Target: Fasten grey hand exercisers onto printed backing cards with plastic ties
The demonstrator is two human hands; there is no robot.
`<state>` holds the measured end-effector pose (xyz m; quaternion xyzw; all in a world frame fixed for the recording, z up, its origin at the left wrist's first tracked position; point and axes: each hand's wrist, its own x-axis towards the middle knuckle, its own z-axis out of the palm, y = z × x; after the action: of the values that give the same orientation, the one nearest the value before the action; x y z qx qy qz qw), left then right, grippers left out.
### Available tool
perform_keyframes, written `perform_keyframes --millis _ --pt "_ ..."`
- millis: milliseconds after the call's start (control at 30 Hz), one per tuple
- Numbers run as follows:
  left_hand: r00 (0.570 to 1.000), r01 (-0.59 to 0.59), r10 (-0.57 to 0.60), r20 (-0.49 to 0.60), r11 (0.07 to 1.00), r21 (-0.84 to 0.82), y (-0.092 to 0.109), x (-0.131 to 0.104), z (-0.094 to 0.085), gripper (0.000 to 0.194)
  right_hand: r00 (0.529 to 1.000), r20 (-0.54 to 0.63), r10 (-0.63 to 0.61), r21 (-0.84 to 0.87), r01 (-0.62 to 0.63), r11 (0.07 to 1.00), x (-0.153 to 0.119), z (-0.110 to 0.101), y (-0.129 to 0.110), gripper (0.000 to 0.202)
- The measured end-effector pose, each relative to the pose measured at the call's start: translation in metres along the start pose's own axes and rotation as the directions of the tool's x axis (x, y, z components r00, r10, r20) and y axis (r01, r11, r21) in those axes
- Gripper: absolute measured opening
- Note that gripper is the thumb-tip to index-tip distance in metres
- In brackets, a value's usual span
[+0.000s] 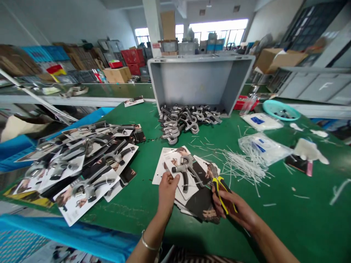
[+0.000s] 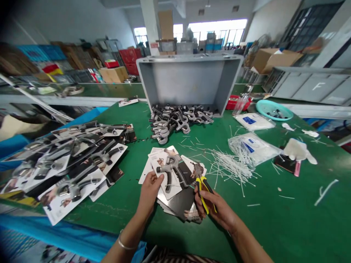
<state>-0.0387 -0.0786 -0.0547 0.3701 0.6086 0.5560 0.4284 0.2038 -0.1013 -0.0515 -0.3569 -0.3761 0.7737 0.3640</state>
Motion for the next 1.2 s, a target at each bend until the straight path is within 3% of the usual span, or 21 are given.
perform_keyframes --millis 133,200,233,300,367,433,467,533,700,900,967,1100,1200 --pt "0.985 -0.166 0.169 -0.017 0.981 0.099 0.021 -0.005 0.008 0.02 1.0 -0.011 0.02 -0.08 -0.021 0.997 -0.006 -0.008 -0.006 0.037" --pt "0.984 -0.179 0.178 0.023 0.983 0.038 0.032 -0.01 0.008 0.023 1.0 -0.017 0.015 -0.305 -0.019 0.952 -0.011 -0.012 -0.017 0.039" --pt "0.986 -0.156 0.156 0.057 0.988 -0.01 0.036 -0.011 0.008 0.025 1.0 -0.016 -0.007 -0.469 -0.002 0.883 -0.013 -0.015 -0.024 0.041" --pt "0.989 -0.054 0.065 0.133 0.995 -0.087 0.039 -0.012 0.009 0.025 0.995 0.025 -0.096 -0.802 0.077 0.592 -0.015 -0.019 -0.039 0.047" --pt "0.983 0.052 -0.034 0.181 0.994 -0.097 0.034 -0.009 0.011 0.024 0.971 0.135 -0.197 -0.976 0.165 0.144 -0.014 -0.024 -0.049 0.055" --pt "0.982 0.098 -0.086 0.17 0.993 -0.06 0.026 -0.007 0.013 0.024 0.94 0.243 -0.238 -0.95 0.181 -0.254 -0.009 -0.029 -0.053 0.062" --pt "0.983 0.104 -0.097 0.155 0.994 -0.04 0.022 -0.006 0.015 0.024 0.93 0.276 -0.245 -0.906 0.166 -0.39 -0.007 -0.032 -0.052 0.066" --pt "0.986 0.11 -0.107 0.13 0.994 -0.014 0.017 -0.007 0.017 0.024 0.914 0.311 -0.262 -0.828 0.126 -0.546 -0.002 -0.036 -0.05 0.072" --pt "0.989 0.076 -0.077 0.125 0.997 0.012 0.018 -0.008 0.018 0.022 0.887 0.351 -0.301 -0.775 0.095 -0.625 0.004 -0.036 -0.047 0.072" --pt "0.987 0.067 -0.072 0.144 0.997 0.036 0.021 -0.007 0.018 0.027 0.895 0.356 -0.267 -0.727 0.086 -0.681 0.009 -0.023 -0.055 0.066" --pt "0.984 0.088 -0.09 0.152 0.996 0.018 0.021 -0.008 0.018 0.032 0.909 0.343 -0.237 -0.755 0.117 -0.645 0.008 -0.018 -0.058 0.064" --pt "0.971 0.106 -0.105 0.214 0.994 0.004 0.018 -0.009 0.019 0.038 0.941 0.305 -0.148 -0.859 0.205 -0.469 0.005 -0.013 -0.06 0.043" --pt "0.963 0.114 -0.117 0.244 0.993 0.028 0.013 -0.008 0.02 0.04 0.962 0.25 -0.108 -0.902 0.191 -0.388 0.007 -0.016 -0.059 0.035"
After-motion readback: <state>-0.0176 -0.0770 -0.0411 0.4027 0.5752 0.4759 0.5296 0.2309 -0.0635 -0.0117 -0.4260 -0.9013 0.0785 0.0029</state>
